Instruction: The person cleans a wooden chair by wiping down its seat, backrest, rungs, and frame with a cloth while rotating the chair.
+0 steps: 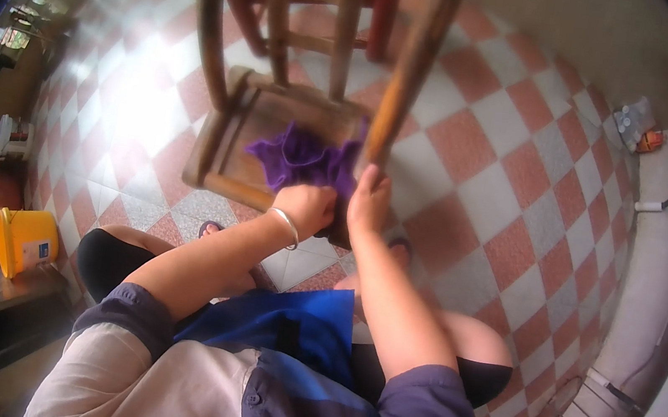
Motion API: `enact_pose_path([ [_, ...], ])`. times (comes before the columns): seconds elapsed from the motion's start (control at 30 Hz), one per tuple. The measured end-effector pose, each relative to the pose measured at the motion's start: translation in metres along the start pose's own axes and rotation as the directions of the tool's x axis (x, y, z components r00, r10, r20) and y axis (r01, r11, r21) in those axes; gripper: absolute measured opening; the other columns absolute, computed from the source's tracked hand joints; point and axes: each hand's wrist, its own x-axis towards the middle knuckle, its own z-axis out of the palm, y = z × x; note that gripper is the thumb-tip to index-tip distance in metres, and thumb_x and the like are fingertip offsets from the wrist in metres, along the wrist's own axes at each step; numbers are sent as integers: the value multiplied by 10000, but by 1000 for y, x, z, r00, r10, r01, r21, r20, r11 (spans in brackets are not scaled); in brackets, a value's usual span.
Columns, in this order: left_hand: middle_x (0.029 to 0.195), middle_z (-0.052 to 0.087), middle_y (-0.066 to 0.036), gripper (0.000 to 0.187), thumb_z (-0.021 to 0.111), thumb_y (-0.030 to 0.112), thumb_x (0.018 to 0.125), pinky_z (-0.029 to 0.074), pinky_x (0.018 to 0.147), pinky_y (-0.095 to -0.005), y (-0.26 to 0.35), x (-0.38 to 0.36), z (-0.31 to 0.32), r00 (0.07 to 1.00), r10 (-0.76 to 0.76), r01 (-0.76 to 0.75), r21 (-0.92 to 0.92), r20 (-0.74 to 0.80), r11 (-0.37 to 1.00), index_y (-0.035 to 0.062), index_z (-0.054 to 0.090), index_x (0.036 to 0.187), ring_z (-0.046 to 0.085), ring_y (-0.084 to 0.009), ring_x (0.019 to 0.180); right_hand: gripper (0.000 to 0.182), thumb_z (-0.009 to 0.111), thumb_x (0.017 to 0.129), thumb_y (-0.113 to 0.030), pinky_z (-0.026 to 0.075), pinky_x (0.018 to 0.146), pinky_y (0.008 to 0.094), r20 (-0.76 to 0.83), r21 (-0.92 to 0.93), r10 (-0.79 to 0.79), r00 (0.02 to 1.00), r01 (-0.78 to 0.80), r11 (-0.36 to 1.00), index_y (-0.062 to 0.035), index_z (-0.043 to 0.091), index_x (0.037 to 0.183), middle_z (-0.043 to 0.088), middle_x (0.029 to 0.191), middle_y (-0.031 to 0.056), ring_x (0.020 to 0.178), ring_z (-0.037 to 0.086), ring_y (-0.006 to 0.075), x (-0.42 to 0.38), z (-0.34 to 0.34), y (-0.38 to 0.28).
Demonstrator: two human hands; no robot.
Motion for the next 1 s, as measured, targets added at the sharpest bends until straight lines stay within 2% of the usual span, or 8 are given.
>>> enact_pose_path([
  [0.07,821,685,-129,131,640,235,797,517,717,-443,-4,1,5,997,22,-26,-52,-70,998,112,638,842,658,-333,793,598,427,976,-512,438,887,433,-3,15,-8,1000,8,1000,62,545,1099,627,1052,260,995,602,374,-3,1,-1],
  [0.27,806,675,-170,134,655,196,782,508,715,-464,-6,57,9,938,-143,51,-282,-317,958,87,638,860,648,-370,782,576,451,972,-492,443,876,441,-8,-17,-54,998,54,998,63,548,1092,617,1051,283,1000,597,397,-2,2,-2],
  [0.53,900,686,-171,161,607,229,855,508,777,-464,0,117,-13,913,-169,73,-259,-370,963,89,633,929,646,-378,871,645,442,961,-538,424,939,455,-16,-139,-29,999,26,990,54,514,1206,587,1152,295,1081,566,438,1,2,1],
  [0.63,894,685,-185,177,573,238,885,512,760,-470,0,107,-5,910,-162,72,-240,-382,968,96,619,981,650,-384,845,651,442,961,-536,418,964,453,-30,-150,-25,999,20,988,55,506,1227,578,1186,289,1115,552,435,2,4,5],
  [0.83,848,678,-193,178,557,235,896,511,730,-488,-34,47,-8,978,-22,15,-34,-206,999,95,603,994,655,-387,810,614,460,964,-504,428,958,447,-45,-137,13,999,-19,990,49,509,1227,578,1194,282,1122,556,418,2,4,7],
  [0.87,867,663,-217,166,570,198,888,505,734,-500,-47,47,-10,963,-55,31,-95,-263,995,79,589,1002,646,-405,816,604,465,964,-496,433,950,448,-47,-133,6,999,-12,991,49,512,1221,582,1187,280,1112,562,416,1,5,6],
  [0.93,865,675,-198,113,557,138,913,528,679,-417,-61,55,-15,751,-188,-67,-356,-632,932,35,555,958,680,-311,786,583,475,965,-479,443,933,449,-59,-132,-4,998,-4,991,48,518,1209,591,1173,275,1091,573,411,2,5,5],
  [1.0,835,658,-93,96,563,110,929,516,658,-326,-68,70,-29,842,-376,-180,-859,-386,479,20,540,956,650,-192,744,566,483,963,-467,449,917,451,-69,-195,-22,997,9,981,47,525,1195,604,1147,266,1067,584,409,0,4,4],
])
